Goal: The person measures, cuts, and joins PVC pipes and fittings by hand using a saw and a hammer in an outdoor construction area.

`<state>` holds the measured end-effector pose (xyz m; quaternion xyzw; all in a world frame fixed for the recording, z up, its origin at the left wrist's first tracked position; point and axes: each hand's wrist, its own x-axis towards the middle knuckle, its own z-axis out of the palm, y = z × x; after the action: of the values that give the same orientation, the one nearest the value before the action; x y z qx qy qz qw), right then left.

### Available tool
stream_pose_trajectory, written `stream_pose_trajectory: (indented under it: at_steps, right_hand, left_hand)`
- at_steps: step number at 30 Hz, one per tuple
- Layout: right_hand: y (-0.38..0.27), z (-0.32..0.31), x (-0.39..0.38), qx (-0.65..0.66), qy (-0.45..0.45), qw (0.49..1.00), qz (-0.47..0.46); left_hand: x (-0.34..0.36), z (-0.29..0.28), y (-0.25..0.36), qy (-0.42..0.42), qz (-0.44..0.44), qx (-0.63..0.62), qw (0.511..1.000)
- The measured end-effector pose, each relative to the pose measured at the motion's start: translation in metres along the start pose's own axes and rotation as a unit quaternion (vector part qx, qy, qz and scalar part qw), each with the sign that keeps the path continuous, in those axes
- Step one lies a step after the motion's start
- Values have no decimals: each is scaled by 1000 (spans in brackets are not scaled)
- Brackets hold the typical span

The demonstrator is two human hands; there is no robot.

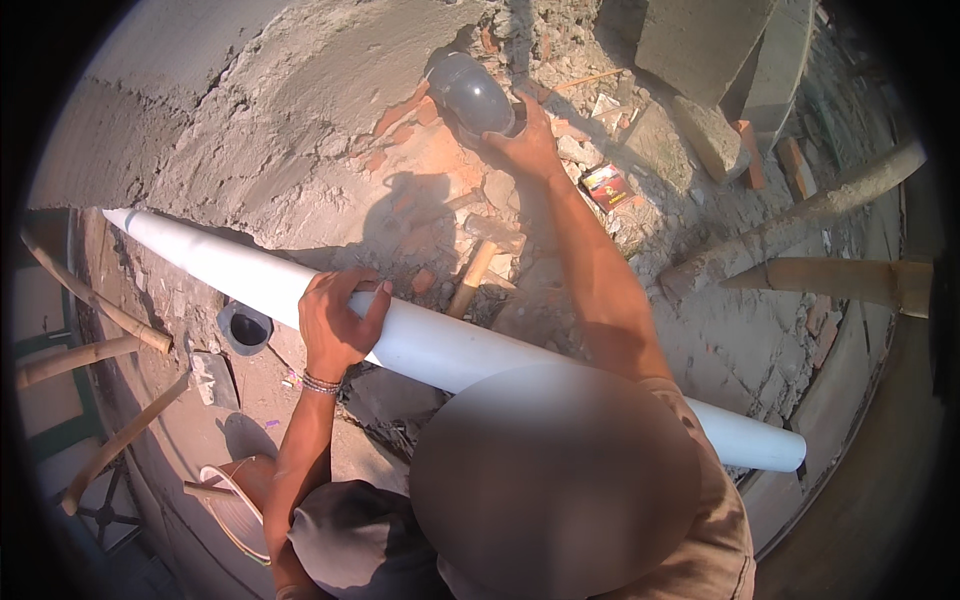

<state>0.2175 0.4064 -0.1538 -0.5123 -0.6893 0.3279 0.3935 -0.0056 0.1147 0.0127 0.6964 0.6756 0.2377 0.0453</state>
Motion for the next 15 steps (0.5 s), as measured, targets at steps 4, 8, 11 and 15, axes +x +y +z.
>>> stream_pose_trajectory:
  at_steps: [4, 8, 11, 15]
  right_hand:
    - [17, 4, -8, -41, -28, 999, -2]
    - [28, 14, -24, -86, -15, 996, -36]
    - [31, 15, -31, -107, 9, 993, -49]
    - [39, 11, -38, -152, 15, 982, -112]
  left_hand:
    - [-4, 0, -4, 5, -9, -14, 1000]
    - [-12, 1, -7, 12, -37, -7, 999]
    - [-17, 4, -15, 27, -16, 0, 999]
    - [-22, 8, -20, 27, -8, 7, 1000]
